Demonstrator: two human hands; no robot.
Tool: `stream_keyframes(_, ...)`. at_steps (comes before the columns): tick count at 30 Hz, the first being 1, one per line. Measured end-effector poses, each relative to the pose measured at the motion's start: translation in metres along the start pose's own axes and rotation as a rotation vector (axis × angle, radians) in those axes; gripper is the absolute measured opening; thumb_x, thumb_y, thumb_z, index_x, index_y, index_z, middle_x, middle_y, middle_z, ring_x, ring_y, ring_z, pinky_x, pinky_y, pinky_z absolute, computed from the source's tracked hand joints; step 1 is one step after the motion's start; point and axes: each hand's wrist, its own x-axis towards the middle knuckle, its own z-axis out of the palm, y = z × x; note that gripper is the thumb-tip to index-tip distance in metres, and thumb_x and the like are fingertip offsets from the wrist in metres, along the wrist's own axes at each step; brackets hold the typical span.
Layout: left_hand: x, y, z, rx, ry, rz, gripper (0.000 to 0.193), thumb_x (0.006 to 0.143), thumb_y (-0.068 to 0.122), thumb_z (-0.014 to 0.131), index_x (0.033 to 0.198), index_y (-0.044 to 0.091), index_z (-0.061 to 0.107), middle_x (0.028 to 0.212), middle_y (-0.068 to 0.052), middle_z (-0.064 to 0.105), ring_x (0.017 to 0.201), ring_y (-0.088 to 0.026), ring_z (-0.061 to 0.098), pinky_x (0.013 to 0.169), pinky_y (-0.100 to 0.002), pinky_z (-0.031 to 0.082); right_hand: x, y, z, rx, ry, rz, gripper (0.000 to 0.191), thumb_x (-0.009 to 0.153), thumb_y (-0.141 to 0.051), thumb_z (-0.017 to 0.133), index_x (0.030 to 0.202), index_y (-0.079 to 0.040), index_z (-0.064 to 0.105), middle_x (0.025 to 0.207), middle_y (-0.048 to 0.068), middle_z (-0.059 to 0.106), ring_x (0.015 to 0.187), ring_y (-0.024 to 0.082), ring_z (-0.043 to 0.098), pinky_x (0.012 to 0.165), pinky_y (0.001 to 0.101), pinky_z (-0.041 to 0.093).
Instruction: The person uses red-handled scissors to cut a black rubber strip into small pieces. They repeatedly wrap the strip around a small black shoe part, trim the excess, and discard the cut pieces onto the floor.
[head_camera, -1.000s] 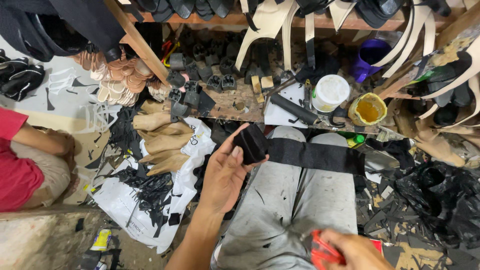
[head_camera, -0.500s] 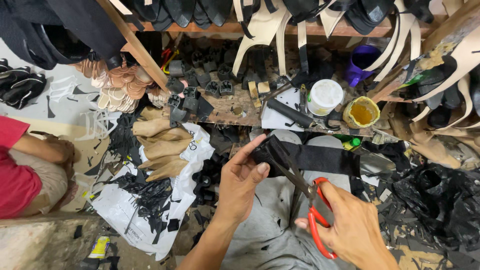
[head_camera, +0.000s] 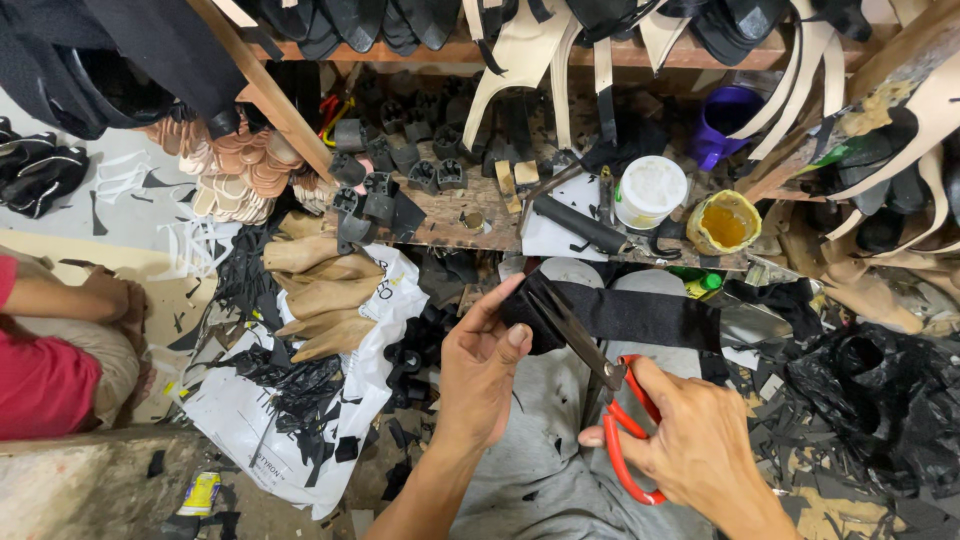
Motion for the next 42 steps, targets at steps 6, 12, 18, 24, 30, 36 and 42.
stream_keyframes(6, 0.001, 0.002, -0.005, 0.012, -0.009, -0.016, 0.064, 0.091, 0.009, 0.079, 0.148, -0.007, 0.053, 0.089, 0.000, 0.060, 0.082, -0.008, 0.054, 0.075, -0.021, 0.045, -0.002, 0.009, 0.001, 0.135, 0.004, -0.046, 0.066, 0.060, -0.062, 0.085, 0.098, -0.011, 0.067, 0.048, 0.013, 0.063, 0.044, 0.036, 0.065, 0.046, 0.0449, 0.050)
stream_keyframes(12, 0.001, 0.005, -0.002, 0.039, -0.017, -0.023, 0.063, 0.088, 0.004, 0.077, 0.145, -0.008, 0.052, 0.104, -0.004, 0.068, 0.093, -0.010, 0.061, 0.083, -0.024, 0.051, -0.001, 0.002, 0.000, 0.045, 0.000, -0.015, 0.072, 0.059, -0.065, 0.087, 0.100, -0.010, 0.066, 0.055, 0.014, 0.064, 0.050, 0.038, 0.067, 0.047, 0.0473, 0.050)
stream_keyframes(18, -0.001, 0.003, -0.001, 0.062, -0.032, -0.056, 0.060, 0.089, -0.001, 0.075, 0.144, -0.007, 0.053, 0.115, -0.009, 0.070, 0.100, -0.011, 0.065, 0.088, -0.027, 0.055, 0.007, -0.010, -0.008, -0.006, -0.016, 0.009, 0.076, 0.057, -0.067, 0.086, 0.103, -0.010, 0.065, 0.054, 0.014, 0.063, 0.050, 0.038, 0.066, 0.048, 0.0483, 0.049)
stream_keyframes(24, -0.001, -0.002, -0.006, 0.036, -0.017, -0.057, 0.059, 0.089, 0.000, 0.076, 0.144, -0.007, 0.054, 0.111, -0.008, 0.070, 0.095, -0.011, 0.064, 0.086, -0.026, 0.054, 0.010, -0.010, -0.010, -0.025, -0.039, -0.009, 0.076, 0.058, -0.070, 0.085, 0.102, -0.011, 0.066, 0.050, 0.013, 0.061, 0.050, 0.037, 0.066, 0.050, 0.0476, 0.049)
stream_keyframes(30, -0.001, -0.005, -0.010, 0.021, -0.047, -0.059, 0.059, 0.093, 0.003, 0.077, 0.147, -0.007, 0.055, 0.107, -0.007, 0.068, 0.092, -0.010, 0.060, 0.085, -0.025, 0.051, 0.008, 0.003, 0.001, 0.126, 0.013, -0.054, 0.060, 0.063, -0.061, 0.083, 0.093, -0.010, 0.068, 0.052, 0.012, 0.063, 0.045, 0.036, 0.065, 0.045, 0.0440, 0.049)
stream_keyframes(36, 0.009, 0.002, -0.009, -0.125, -0.104, -0.116, 0.062, 0.096, 0.013, 0.071, 0.150, -0.003, 0.044, 0.127, -0.010, 0.064, 0.111, -0.017, 0.065, 0.099, -0.035, 0.054, 0.005, 0.028, 0.017, 0.382, -0.093, 0.125, 0.037, 0.083, -0.038, 0.075, 0.083, -0.004, 0.060, 0.052, 0.014, 0.057, 0.048, 0.032, 0.056, 0.048, 0.0411, 0.046)
stream_keyframes(42, 0.015, 0.031, -0.016, -0.270, -0.191, -0.055, 0.065, 0.105, 0.024, 0.064, 0.157, -0.004, 0.036, 0.135, -0.017, 0.060, 0.123, -0.027, 0.063, 0.104, -0.049, 0.054, -0.016, 0.059, 0.042, 0.425, -0.492, -0.001, 0.030, 0.085, -0.037, 0.077, 0.093, -0.009, 0.068, 0.065, 0.008, 0.065, 0.060, 0.022, 0.063, 0.059, 0.0378, 0.053)
